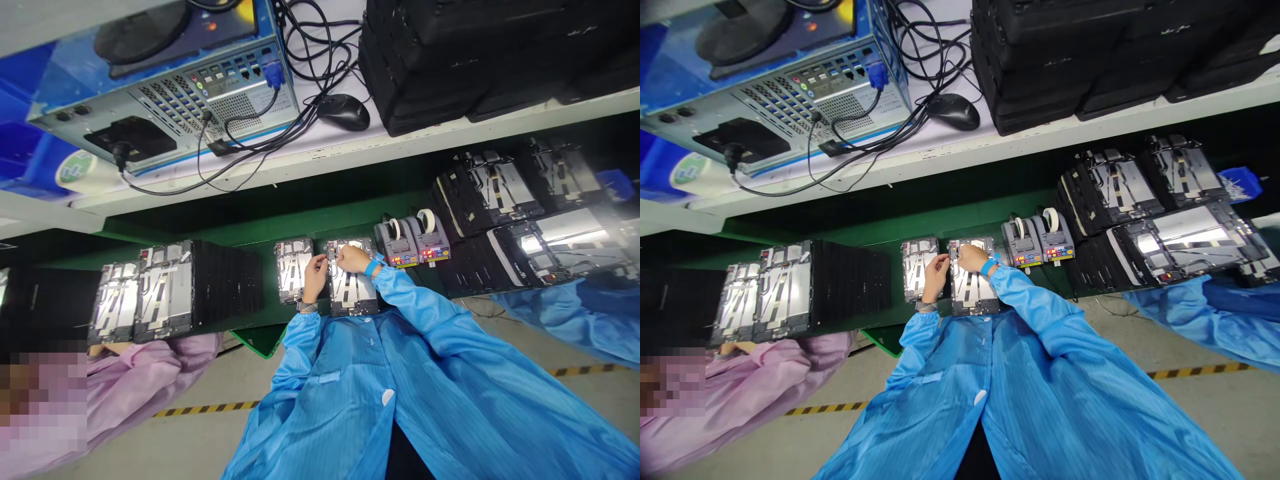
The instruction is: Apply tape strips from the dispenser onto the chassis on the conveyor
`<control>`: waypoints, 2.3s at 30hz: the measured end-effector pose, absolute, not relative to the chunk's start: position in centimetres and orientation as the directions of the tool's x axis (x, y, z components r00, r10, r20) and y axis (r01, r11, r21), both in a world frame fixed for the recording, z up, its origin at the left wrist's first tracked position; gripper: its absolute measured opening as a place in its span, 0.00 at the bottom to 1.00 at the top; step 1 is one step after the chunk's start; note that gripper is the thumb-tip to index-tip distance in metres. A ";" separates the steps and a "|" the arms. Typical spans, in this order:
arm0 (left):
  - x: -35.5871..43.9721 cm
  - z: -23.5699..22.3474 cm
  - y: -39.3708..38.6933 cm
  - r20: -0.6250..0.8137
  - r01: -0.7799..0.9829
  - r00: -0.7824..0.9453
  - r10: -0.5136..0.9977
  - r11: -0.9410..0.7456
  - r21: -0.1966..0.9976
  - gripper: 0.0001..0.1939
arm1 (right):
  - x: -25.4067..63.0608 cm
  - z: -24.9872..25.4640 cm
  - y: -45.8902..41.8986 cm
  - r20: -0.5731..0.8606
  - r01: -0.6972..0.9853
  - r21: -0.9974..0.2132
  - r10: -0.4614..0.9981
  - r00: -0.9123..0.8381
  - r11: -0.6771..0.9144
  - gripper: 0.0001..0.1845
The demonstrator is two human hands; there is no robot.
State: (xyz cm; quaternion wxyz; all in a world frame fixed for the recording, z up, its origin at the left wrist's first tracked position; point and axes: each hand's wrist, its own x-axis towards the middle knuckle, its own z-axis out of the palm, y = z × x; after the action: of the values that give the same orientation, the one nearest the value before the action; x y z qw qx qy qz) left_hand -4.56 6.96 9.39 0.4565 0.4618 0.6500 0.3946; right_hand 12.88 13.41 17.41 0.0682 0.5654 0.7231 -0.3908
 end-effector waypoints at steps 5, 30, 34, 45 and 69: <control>-4.6 9.2 7.0 -0.238 0.237 -0.160 0.958 0.271 0.933 0.22 | 12.9 17.3 13.5 -0.541 0.867 -0.496 0.764 -0.351 0.047 0.10; -1.0 12.8 7.1 -0.054 0.795 -0.176 0.983 0.174 0.581 0.13 | 14.0 18.2 13.0 -0.537 0.909 -0.415 0.799 -0.269 0.027 0.11; -0.6 14.0 5.1 0.106 0.793 -0.167 0.980 0.069 0.606 0.17 | 16.0 17.7 12.0 -0.501 0.896 -0.444 0.836 -0.225 -0.025 0.12; 2.9 14.3 -1.2 0.012 0.828 0.332 0.943 -0.298 0.476 0.26 | 17.3 15.8 9.4 -0.460 0.857 -0.481 0.885 -0.066 -0.186 0.17; 2.8 14.4 -0.5 0.049 0.832 0.273 0.961 -0.261 0.490 0.30 | 18.5 15.4 9.8 -0.453 0.956 -0.265 0.891 -0.008 -0.126 0.27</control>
State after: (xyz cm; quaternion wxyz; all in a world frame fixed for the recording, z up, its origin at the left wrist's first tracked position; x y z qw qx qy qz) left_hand 2.75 -0.50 14.37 0.1878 0.7753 0.5780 0.1718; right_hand 18.54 9.84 15.41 0.0608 0.7018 0.6581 -0.2660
